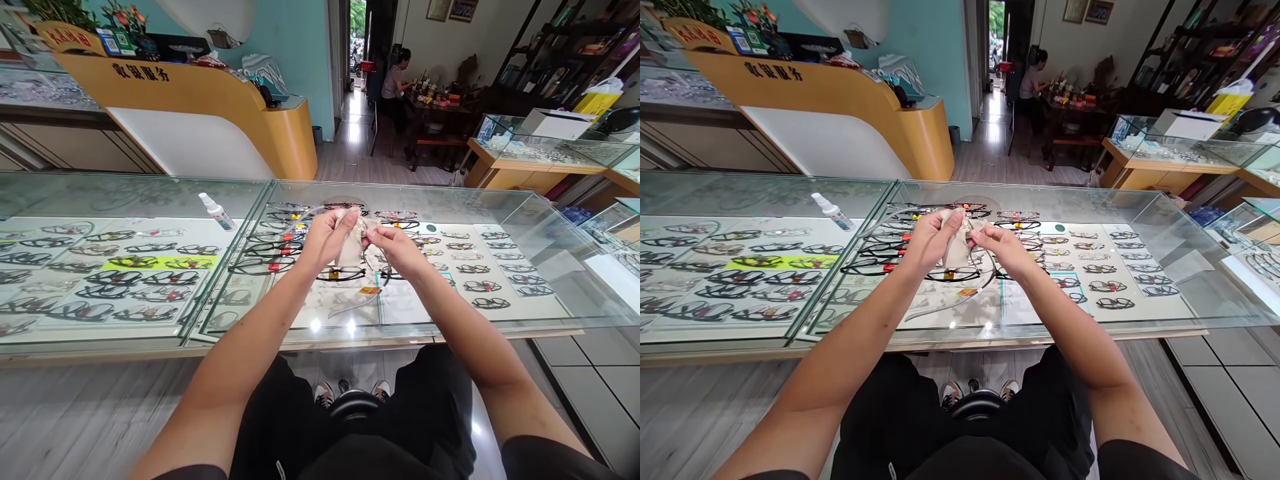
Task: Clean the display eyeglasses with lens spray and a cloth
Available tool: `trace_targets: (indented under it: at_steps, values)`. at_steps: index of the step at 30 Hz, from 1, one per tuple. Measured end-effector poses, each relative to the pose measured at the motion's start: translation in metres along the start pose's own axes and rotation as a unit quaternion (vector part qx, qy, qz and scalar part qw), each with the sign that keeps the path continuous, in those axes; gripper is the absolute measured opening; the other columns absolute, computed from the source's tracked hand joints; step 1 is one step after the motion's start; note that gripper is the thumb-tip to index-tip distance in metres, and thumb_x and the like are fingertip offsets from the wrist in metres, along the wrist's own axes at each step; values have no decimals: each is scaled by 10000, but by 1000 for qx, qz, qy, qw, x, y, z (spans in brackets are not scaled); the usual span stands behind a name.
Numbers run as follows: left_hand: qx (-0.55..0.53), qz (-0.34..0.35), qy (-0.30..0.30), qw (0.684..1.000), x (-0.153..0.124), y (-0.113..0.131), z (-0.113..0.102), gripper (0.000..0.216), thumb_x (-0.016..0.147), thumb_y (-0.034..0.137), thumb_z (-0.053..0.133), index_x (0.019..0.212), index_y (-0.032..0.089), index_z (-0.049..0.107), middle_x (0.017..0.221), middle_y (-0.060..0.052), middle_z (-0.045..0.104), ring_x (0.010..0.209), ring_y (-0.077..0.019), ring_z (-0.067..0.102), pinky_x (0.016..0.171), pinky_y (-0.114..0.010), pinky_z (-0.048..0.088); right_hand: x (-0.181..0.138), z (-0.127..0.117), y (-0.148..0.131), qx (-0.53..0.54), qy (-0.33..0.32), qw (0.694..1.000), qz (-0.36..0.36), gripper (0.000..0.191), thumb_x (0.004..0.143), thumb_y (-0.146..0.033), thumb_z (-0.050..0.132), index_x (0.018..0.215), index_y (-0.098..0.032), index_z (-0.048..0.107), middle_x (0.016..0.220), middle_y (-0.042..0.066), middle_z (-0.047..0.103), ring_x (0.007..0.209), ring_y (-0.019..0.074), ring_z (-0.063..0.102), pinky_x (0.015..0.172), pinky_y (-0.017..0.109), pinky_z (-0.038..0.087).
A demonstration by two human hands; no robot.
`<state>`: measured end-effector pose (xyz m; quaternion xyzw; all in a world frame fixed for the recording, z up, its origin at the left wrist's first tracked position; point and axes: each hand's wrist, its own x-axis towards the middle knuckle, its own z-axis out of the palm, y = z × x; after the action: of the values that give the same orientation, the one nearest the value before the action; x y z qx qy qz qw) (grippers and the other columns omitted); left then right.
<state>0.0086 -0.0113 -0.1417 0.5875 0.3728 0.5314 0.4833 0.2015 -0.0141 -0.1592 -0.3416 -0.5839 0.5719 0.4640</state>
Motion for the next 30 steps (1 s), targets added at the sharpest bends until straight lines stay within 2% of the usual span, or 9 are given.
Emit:
trace_targets:
  at_steps: [2,5,8,11,17,20,23,26,30]
  values:
    - [1,3,-36,999,2,1,-6,626,894,781,765,758,178,666,716,-59,695,625,-157,585,594,-282,442,-1,1,-6,12,14,1000,0,516,780,-741,890,746,-229,835,913,40,709,941,202,641,975,352,503]
    - [-28,-12,-89,996,5,3,-15,588,837,727,854,951,158,763,878,-86,771,796,-202,683,727,-292,530,-2,1,-14,25,29,999,26,563,710,-782,911,700,-228,812,805,36,667,815,189,600,805,337,512]
    - [-56,-49,-87,993,6,2,-17,612,700,579,1001,1092,164,780,987,-74,799,867,-209,706,801,-297,558,-2,1,-17,35,25,998,52,578,663,-791,931,685,-228,802,738,33,642,750,182,563,692,324,470]
    - [-56,-73,-62,994,4,-2,-10,616,608,496,1047,1038,158,765,931,-54,783,817,-195,698,760,-285,550,-2,2,-15,21,11,998,62,584,661,-792,933,677,-224,802,746,38,657,775,187,564,705,322,457]
    - [-56,-71,18,996,-1,-2,7,596,610,592,1027,833,173,668,729,-13,703,620,-150,622,575,-257,489,-1,3,-6,41,-3,998,41,532,722,-756,919,699,-235,818,865,38,698,909,204,615,887,337,476]
    - [-87,-50,12,995,-3,-2,12,609,707,680,965,808,186,622,668,-12,679,571,-144,610,544,-253,479,0,5,-2,48,5,999,24,507,745,-746,911,718,-247,827,868,29,682,899,199,599,894,342,481]
    - [-123,-37,2,992,-2,-5,11,583,796,686,912,855,179,631,671,-16,679,588,-145,631,577,-256,513,0,7,-1,52,18,998,16,496,761,-745,901,734,-255,830,879,25,664,872,188,582,857,334,486]
    - [-155,-51,-11,987,1,-6,6,596,730,617,980,965,167,666,758,-24,726,638,-156,676,616,-267,556,1,7,-1,51,34,998,10,501,757,-744,903,728,-249,830,911,30,657,878,183,590,825,322,489]
    - [-154,-84,-28,984,1,-3,3,654,601,480,1066,1030,164,687,847,-17,759,671,-139,682,635,-251,568,1,6,0,62,35,997,33,519,738,-749,908,708,-241,810,798,22,635,807,181,575,790,326,486]
